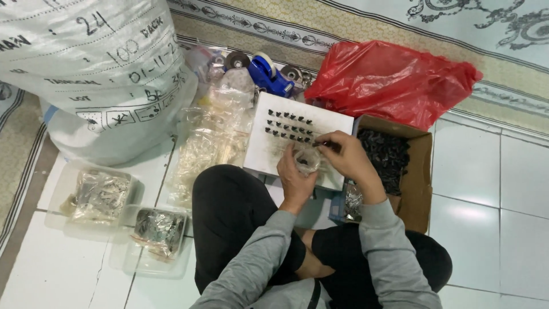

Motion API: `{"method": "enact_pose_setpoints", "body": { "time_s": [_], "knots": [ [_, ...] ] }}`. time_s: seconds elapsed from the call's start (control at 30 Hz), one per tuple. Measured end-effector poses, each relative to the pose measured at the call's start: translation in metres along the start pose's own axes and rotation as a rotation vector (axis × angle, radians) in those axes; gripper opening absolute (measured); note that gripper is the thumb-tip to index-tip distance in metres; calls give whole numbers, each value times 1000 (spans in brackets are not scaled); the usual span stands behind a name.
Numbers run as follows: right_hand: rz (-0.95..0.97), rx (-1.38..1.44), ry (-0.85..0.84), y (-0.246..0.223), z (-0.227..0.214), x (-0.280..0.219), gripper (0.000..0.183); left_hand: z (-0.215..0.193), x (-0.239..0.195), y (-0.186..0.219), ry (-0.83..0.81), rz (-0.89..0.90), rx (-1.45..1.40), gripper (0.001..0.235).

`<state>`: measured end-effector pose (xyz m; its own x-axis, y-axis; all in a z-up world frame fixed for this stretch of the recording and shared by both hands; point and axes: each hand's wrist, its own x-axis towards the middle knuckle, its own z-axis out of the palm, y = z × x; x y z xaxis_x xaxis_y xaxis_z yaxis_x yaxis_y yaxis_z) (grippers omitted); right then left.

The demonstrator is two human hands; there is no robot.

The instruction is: The person sits on the floor and picks small black screws from a cardboard box, placing them into a white tray. They then gather the screws from the tray and pack them into a small plastic bag, which is then sealed.

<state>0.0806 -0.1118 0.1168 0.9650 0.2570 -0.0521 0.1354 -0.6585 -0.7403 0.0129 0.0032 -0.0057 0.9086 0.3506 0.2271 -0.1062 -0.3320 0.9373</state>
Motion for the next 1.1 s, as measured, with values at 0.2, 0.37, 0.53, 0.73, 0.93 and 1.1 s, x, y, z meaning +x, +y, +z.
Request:
{"method": "enact_pose_setpoints", "body": {
  "time_s": [0.2, 0.37, 0.53, 0.73, 0.93, 1.1],
  "knots": [
    [-47, -111, -86, -16, 19, -15, 25, 0, -3, -1, -18, 10, -35, 89],
    [86, -83, 8, 6, 24, -24, 33, -6, -2, 5, -125, 9, -26, 96],
    [264, -9, 2, 45, 43, -27, 33, -38, 11, 32, -382, -124, -52, 103],
    [211, 124, 129, 49, 58, -30, 25, -46, 38, 4, -486, -298, 46, 33],
    [161, 441, 255, 67, 67, -15, 13, -52, 66, -23, -572, -234, 199, 30],
    [115, 18, 341, 54, 73, 2, 51, -67, 65, 3, -536, -214, 151, 31]
  ]
}}
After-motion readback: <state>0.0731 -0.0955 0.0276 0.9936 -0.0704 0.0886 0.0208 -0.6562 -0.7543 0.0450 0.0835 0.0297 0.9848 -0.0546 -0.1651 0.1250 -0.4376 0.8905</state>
